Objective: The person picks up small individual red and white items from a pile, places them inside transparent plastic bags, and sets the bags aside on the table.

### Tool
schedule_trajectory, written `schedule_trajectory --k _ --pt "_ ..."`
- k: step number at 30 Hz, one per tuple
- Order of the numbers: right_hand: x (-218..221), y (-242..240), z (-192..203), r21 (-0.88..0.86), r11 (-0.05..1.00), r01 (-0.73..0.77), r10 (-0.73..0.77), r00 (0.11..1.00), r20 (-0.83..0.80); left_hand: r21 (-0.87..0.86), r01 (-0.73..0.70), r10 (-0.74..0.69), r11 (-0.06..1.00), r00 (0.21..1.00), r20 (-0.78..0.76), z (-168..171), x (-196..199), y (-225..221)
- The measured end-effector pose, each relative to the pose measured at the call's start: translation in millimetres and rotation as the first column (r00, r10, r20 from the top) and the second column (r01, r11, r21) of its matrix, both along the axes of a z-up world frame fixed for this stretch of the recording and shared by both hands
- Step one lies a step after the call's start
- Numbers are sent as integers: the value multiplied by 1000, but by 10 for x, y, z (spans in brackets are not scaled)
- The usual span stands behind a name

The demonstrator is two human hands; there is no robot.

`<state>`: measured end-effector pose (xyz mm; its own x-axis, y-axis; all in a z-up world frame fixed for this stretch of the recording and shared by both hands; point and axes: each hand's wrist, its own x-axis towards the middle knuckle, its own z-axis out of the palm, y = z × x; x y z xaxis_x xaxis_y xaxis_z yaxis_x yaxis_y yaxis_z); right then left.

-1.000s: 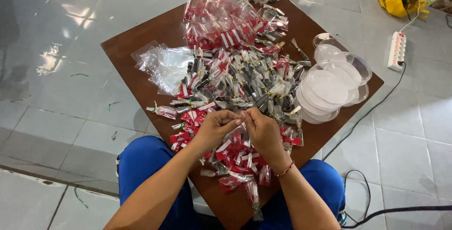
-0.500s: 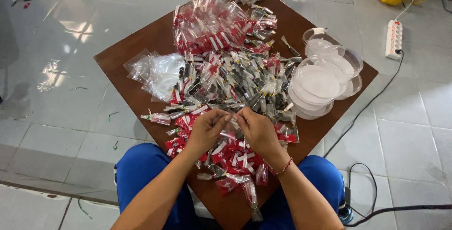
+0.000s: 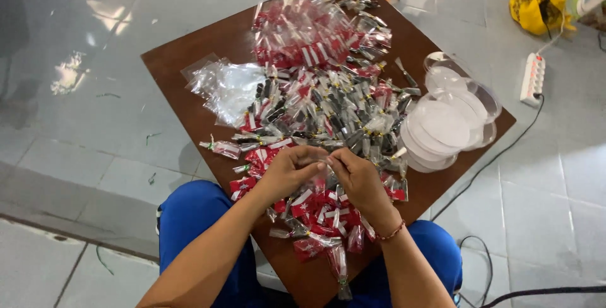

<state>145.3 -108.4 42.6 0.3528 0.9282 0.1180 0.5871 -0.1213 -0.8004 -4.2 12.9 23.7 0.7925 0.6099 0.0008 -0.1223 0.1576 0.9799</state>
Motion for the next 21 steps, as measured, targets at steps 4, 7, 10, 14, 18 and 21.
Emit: schedule_trajectory --k 4,7,10,14,18,21 --pt "-65 21 65 -5 1000 -1 1 1000 6 -46 54 -55 997 998 -9 -13 2 4" --pt "-81 24 61 -30 999 34 -34 999 -25 -87 83 -84 993 996 -1 8 5 -14" --pt "-54 29 19 -56 997 59 -62 997 -41 -79 79 -81 994 997 -19 -48 1 -13" --pt "-59 29 18 -91 993 80 -85 995 -57 -40 52 -54 998 997 -47 -121 -37 7" --pt "58 27 43 -148 983 109 -134 977 -168 -38 18 -19 999 999 -29 -146 27 43" --pt "54 13 305 -190 975 112 -173 922 -347 -68 -2 2 998 1000 -7 -157 44 60"
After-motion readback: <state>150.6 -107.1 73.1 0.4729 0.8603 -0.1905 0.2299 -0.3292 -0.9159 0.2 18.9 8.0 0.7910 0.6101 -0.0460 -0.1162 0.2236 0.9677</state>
